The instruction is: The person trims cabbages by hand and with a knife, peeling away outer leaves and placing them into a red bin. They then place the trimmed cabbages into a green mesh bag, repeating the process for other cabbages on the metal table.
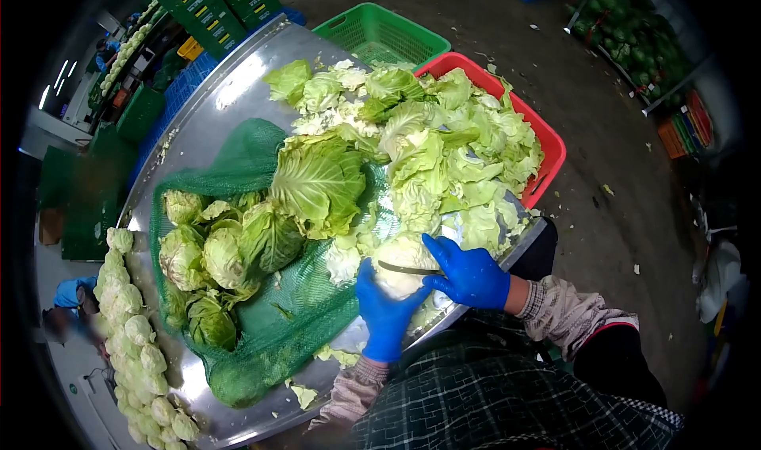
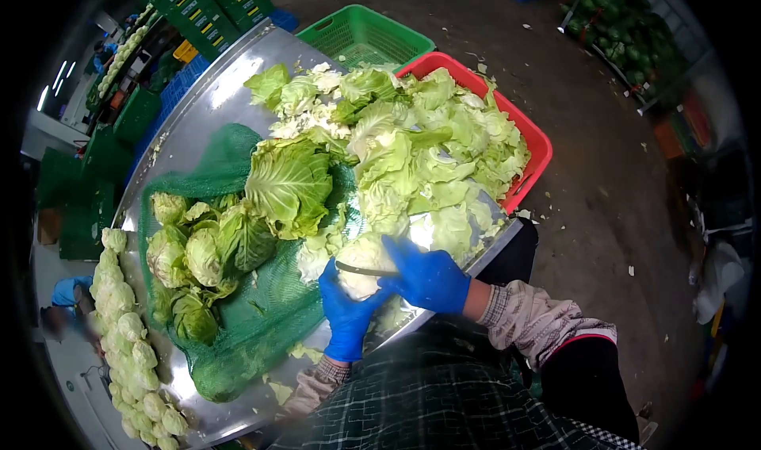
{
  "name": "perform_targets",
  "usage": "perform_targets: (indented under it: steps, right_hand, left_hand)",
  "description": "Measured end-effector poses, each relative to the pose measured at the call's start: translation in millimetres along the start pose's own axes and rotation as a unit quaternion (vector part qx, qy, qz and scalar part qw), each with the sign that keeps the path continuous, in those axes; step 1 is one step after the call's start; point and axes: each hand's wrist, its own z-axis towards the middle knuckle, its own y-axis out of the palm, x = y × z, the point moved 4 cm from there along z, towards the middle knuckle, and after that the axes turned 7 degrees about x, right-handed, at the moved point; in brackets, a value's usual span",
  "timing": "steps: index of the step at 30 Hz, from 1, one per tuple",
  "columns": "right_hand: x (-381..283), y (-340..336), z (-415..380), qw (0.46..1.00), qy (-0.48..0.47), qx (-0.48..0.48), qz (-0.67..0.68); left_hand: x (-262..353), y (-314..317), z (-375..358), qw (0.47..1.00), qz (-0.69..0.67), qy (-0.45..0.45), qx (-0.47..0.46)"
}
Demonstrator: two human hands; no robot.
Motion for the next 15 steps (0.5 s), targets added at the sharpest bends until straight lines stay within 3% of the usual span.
perform_targets:
  steps: [4,7,8,9,11,14,15]
  right_hand:
    - [-2,8,4,0.993,0.087,-0.075,-0.036]
    - [22,31,6,0.994,-0.014,0.004,-0.107]
    - [44,25,16,0.997,0.064,0.022,0.027]
    - [50,14,35,0.970,0.226,-0.086,-0.036]
    - [43,12,35,0.986,0.158,-0.047,0.026]
    - [3,15,30,0.989,-0.010,0.142,0.025]
    - [18,26,31,0.990,0.014,0.135,0.033]
  left_hand:
    - [5,0,-5,0.994,0.095,0.046,0.006]
    - [13,3,-9,0.996,0.074,0.030,0.031]
    - [14,2,-10,0.997,0.060,0.039,0.029]
    - [15,2,-11,0.996,0.062,0.048,0.033]
    - [16,0,-14,0.995,0.073,0.064,0.034]
    - [12,2,-13,0.994,0.080,0.070,0.039]
    - [11,1,-13,0.993,0.084,0.072,0.039]
